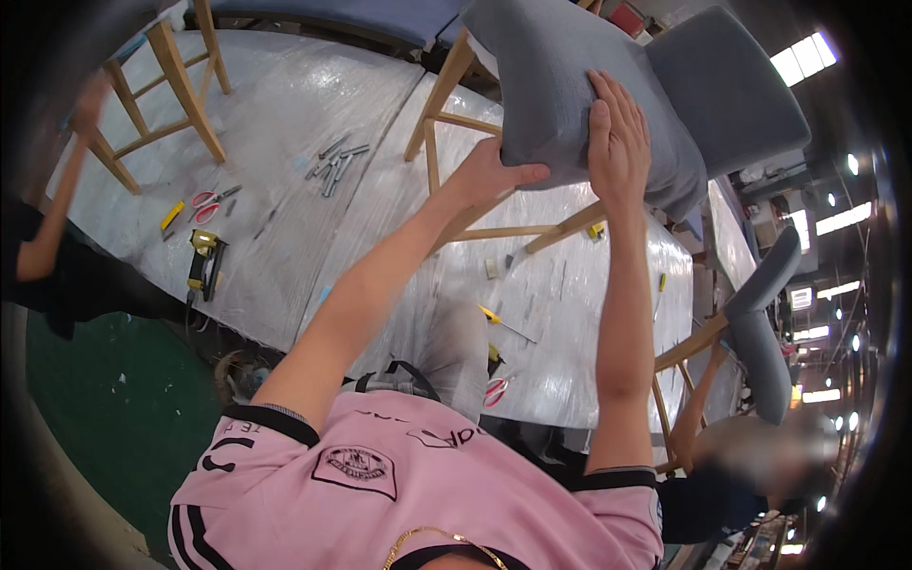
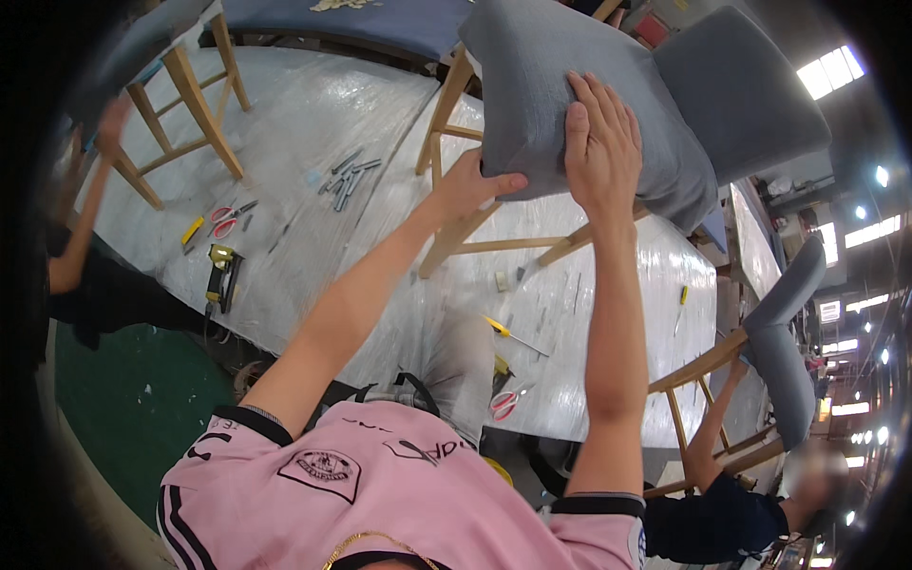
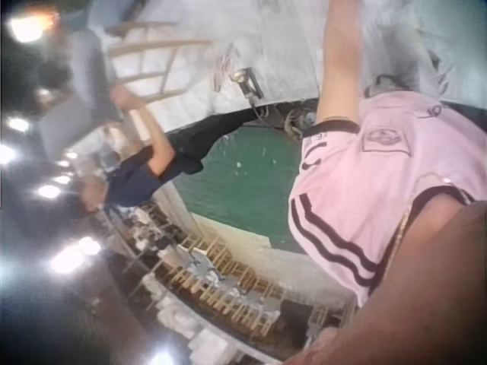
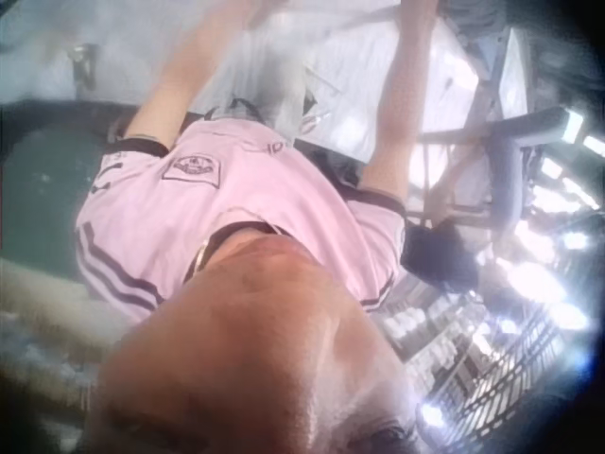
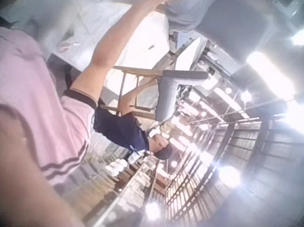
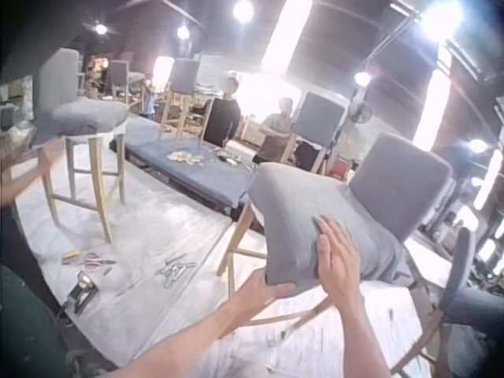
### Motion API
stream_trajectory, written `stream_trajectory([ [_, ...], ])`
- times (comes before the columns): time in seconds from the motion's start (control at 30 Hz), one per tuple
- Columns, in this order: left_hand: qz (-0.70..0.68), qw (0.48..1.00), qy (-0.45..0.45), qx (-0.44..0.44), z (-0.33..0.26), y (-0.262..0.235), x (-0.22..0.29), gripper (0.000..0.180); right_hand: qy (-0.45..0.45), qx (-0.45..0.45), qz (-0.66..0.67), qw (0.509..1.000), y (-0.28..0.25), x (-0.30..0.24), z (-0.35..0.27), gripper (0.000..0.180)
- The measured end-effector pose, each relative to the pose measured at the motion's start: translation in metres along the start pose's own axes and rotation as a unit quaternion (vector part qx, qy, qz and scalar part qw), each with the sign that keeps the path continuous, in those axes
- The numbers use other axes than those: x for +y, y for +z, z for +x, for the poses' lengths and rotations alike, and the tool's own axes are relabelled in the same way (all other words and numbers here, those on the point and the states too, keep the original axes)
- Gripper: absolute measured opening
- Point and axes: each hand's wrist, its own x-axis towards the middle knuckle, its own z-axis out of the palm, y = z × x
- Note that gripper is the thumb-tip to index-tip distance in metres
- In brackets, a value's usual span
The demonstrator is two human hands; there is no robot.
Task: The person upholsters a wooden chair by stretching gray fabric over the seat and backrest, securing it with a staple gun, and trimming excess fabric with scissors. They repeatedly adjust the fabric and staple it to the underside of the chair frame.
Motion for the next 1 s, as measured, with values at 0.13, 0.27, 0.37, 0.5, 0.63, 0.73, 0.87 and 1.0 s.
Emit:
stream_trajectory([
  [0.13, -0.003, 0.999, -0.035, -0.02, 0.007, -0.011, 0.007, 0.104, 0.07, -0.078, -0.001, 0.994, -0.02, 0.028, 0.003, 0.054],
  [0.27, -0.008, 0.999, -0.027, -0.016, -0.002, -0.001, 0.011, 0.103, 0.064, -0.05, 0.002, 0.997, -0.06, 0.031, 0.035, 0.055],
  [0.37, 0.033, 0.999, -0.022, 0.009, -0.011, -0.005, 0.004, 0.1, 0.054, -0.027, 0.072, 0.996, -0.105, -0.023, 0.06, 0.051],
  [0.5, 0.012, 0.999, -0.037, -0.016, -0.015, 0.005, 0.005, 0.084, 0.058, 0.032, -0.057, 0.996, -0.024, 0.023, -0.015, 0.046],
  [0.63, 0.042, 0.997, -0.061, -0.01, 0.01, -0.005, 0.006, 0.092, 0.135, 0.063, -0.047, 0.988, -0.02, 0.079, -0.045, 0.047],
  [0.73, 0.044, 0.996, -0.078, -0.017, 0.007, -0.002, -0.004, 0.098, 0.191, 0.201, 0.021, 0.96, -0.012, 0.076, -0.075, 0.039],
  [0.87, 0.044, 0.996, -0.078, -0.021, 0.012, -0.012, -0.002, 0.105, 0.365, 0.142, 0.227, 0.892, 0.045, -0.04, -0.163, 0.047],
  [1.0, 0.053, 0.987, -0.127, -0.09, 0.023, -0.018, 0.015, 0.111, 0.401, -0.009, 0.297, 0.867, 0.052, -0.114, -0.139, 0.043],
])
